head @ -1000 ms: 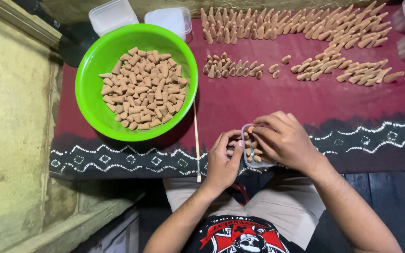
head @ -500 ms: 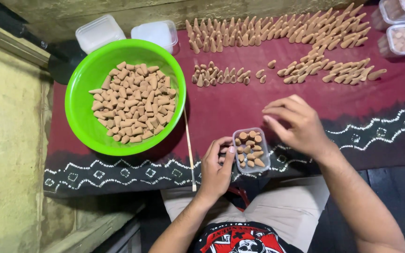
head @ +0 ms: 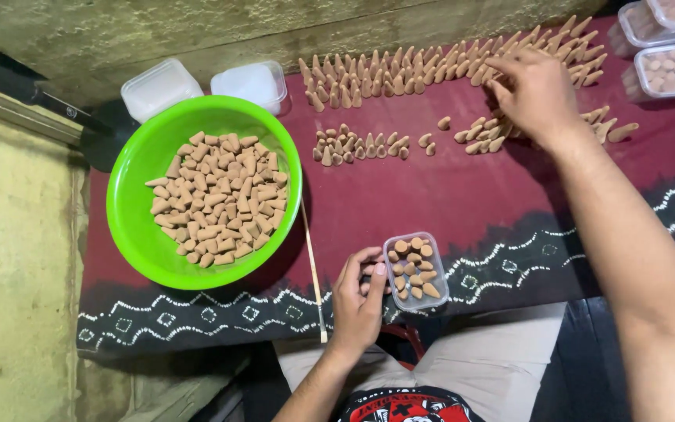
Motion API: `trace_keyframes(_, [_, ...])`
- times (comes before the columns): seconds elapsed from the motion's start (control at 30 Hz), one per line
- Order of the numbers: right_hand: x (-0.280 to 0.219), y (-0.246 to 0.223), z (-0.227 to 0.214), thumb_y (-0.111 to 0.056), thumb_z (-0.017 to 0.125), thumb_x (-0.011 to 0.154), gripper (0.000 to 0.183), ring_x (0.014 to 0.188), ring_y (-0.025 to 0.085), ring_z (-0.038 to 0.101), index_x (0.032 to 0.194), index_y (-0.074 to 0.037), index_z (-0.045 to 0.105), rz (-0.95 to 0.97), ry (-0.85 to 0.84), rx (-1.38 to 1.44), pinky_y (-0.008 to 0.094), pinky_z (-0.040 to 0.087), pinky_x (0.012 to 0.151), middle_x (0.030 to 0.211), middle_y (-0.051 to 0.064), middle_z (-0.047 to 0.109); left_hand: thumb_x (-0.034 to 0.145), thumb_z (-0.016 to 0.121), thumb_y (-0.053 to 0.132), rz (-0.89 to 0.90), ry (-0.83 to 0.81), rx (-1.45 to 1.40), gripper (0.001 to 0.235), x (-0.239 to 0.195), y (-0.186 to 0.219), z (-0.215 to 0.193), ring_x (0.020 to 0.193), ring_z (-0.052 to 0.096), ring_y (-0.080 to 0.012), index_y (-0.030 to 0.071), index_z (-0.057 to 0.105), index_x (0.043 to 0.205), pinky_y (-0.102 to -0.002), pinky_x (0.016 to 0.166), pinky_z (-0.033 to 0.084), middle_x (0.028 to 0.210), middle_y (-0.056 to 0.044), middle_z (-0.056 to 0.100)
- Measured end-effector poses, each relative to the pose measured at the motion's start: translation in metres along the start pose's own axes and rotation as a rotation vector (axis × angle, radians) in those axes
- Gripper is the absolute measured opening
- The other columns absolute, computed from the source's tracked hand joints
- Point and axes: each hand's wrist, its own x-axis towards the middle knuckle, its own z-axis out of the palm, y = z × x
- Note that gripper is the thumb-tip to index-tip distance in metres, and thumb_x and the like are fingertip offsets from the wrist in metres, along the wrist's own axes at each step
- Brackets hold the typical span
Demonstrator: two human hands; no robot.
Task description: Picking up incense cones from a table and placing them into a small plastic container
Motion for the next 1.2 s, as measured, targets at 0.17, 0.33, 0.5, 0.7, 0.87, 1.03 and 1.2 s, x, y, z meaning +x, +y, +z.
trace_keyframes(0.17, [0.021, 0.004, 0.015, -0.034, 0.079, 0.099, 0.040, 0.106, 0.034, 0.075, 0.135, -0.017, 0.076, -0.020, -0.108, -0.271, 0.055, 0.063, 0.091, 0.117, 0.015, 0.078, 0.099, 0.053, 0.039, -0.028, -0.004, -0.024, 0.043, -0.001, -0.006, 0.001, 0.103, 0.071, -0.0201, 0.008, 0.063, 0.126, -0.032, 0.072, 0.071, 0.117, -0.013, 0.071])
trace_keyframes(0.33, [0.023, 0.010, 0.024, -0.036, 0.078, 0.097, 0.036, 0.104, 0.032, 0.076, 0.131, -0.023, 0.077, -0.010, -0.155, -0.333, 0.053, 0.066, 0.084, 0.117, 0.011, 0.078, 0.099, 0.056, 0.034, -0.019, 0.009, -0.048, 0.038, -0.001, -0.003, 0.001, 0.098, 0.070, -0.0168, 0.007, 0.064, 0.124, -0.029, 0.071, 0.070, 0.112, -0.012, 0.071])
trace_keyframes(0.5, [0.016, 0.009, 0.020, -0.019, 0.081, 0.096, 0.035, 0.099, 0.032, 0.078, 0.130, -0.010, 0.078, -0.117, -0.110, -0.263, 0.048, 0.065, 0.092, 0.113, 0.015, 0.079, 0.099, 0.054, 0.038, -0.003, 0.006, -0.009, 0.041, -0.001, -0.003, 0.000, 0.102, 0.071, -0.0180, 0.008, 0.064, 0.125, -0.030, 0.076, 0.067, 0.115, -0.011, 0.072])
trace_keyframes(0.7, [0.000, -0.015, -0.007, -0.030, 0.081, 0.108, 0.026, 0.085, 0.026, 0.072, 0.112, -0.004, 0.081, -0.192, 0.045, -0.157, 0.041, 0.061, 0.080, 0.099, 0.009, 0.077, 0.099, 0.056, 0.029, -0.016, 0.007, -0.114, 0.037, 0.000, -0.004, 0.001, 0.101, 0.069, -0.0191, 0.004, 0.063, 0.126, -0.031, 0.070, 0.072, 0.113, -0.015, 0.068])
trace_keyframes(0.87, [-0.031, -0.111, -0.070, 0.002, 0.081, 0.099, 0.015, 0.079, 0.019, 0.073, 0.113, 0.002, 0.077, -0.033, 0.012, 0.559, 0.027, 0.061, 0.070, 0.100, 0.016, 0.078, 0.098, 0.062, 0.023, -0.079, 0.067, -0.375, 0.032, 0.000, -0.006, 0.000, 0.104, 0.069, -0.0206, 0.004, 0.063, 0.123, -0.032, 0.088, 0.061, 0.112, -0.014, 0.072])
trace_keyframes(1.03, [-0.077, -0.178, -0.088, 0.001, 0.080, 0.087, 0.015, 0.082, 0.018, 0.071, 0.102, 0.000, 0.075, -0.042, -0.021, 0.919, 0.029, 0.059, 0.075, 0.096, 0.015, 0.076, 0.097, 0.066, 0.014, 0.030, 0.046, -0.517, 0.045, -0.002, 0.025, 0.005, 0.106, 0.065, -0.0196, 0.002, 0.053, 0.138, -0.030, 0.091, 0.059, 0.120, -0.016, 0.065])
trace_keyframes(1.2, [-0.102, -0.215, -0.087, 0.005, 0.081, 0.081, 0.011, 0.069, 0.021, 0.073, 0.091, 0.002, 0.076, -0.094, 0.001, 1.153, 0.030, 0.060, 0.062, 0.086, 0.016, 0.077, 0.097, 0.067, 0.002, 0.180, -0.012, -0.749, 0.057, 0.000, 0.031, 0.012, 0.107, 0.067, -0.0229, -0.003, 0.046, 0.149, -0.033, 0.090, 0.062, 0.131, -0.019, 0.059])
